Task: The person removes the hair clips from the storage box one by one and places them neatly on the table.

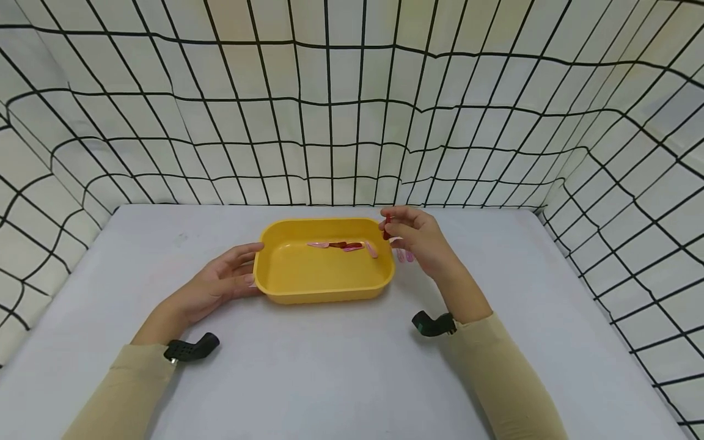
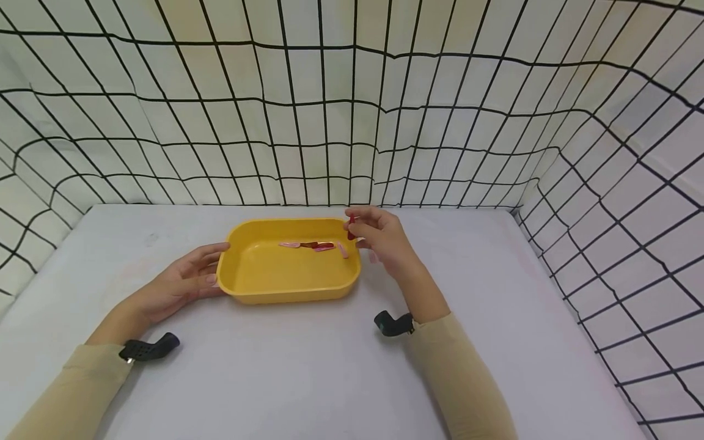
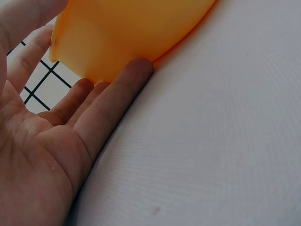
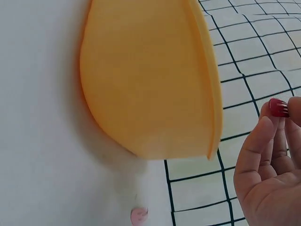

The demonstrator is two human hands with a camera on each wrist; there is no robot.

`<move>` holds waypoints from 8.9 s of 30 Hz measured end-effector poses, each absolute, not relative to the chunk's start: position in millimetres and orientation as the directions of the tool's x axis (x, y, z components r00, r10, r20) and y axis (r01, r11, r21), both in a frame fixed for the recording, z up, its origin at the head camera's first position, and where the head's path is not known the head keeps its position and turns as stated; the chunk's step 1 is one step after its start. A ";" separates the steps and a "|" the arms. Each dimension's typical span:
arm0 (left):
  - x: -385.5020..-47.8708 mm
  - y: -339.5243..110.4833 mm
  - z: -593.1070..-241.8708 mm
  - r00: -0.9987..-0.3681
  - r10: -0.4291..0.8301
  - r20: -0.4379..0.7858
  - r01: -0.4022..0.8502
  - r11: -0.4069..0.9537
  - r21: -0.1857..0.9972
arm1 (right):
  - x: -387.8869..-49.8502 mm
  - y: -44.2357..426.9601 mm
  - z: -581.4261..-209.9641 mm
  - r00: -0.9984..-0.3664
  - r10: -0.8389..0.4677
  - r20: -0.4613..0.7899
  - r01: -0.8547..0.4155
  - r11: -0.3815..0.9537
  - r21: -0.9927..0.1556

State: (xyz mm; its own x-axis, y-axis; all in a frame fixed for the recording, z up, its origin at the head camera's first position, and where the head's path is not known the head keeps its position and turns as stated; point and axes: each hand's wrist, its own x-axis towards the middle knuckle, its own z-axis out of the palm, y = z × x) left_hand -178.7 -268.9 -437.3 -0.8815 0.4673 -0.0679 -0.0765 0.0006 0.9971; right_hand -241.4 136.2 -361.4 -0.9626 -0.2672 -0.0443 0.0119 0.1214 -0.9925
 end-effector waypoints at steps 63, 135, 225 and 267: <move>-176.6 -268.8 -434.9 -0.898 0.428 -0.103 -0.087 0.058 0.995 | -276.3 230.1 -390.6 -0.976 -0.135 -0.173 0.110 0.383 -0.917; -176.5 -269.7 -435.8 -0.884 0.463 -0.060 -0.069 -0.003 0.998 | -272.6 218.7 -383.3 -0.935 -0.274 -0.224 0.112 0.374 -0.921; -175.2 -269.4 -434.4 -0.890 0.450 -0.069 -0.068 0.019 0.998 | -249.4 -5.9 -390.8 -0.789 -0.614 -0.010 -0.614 0.789 0.025; -174.1 -270.1 -433.7 -0.884 0.467 -0.042 -0.029 0.034 0.999 | -247.6 155.9 -359.4 -0.897 -0.399 -0.191 0.221 -0.032 -0.975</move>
State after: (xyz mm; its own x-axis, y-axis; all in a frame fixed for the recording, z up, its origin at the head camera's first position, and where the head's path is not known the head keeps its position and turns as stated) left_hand -174.1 -270.1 -433.7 -0.8835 0.4665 -0.0416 -0.0292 0.0337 0.9990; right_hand -247.6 155.9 -359.4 -0.8970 -0.3988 -0.1906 0.2213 -0.0318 -0.9747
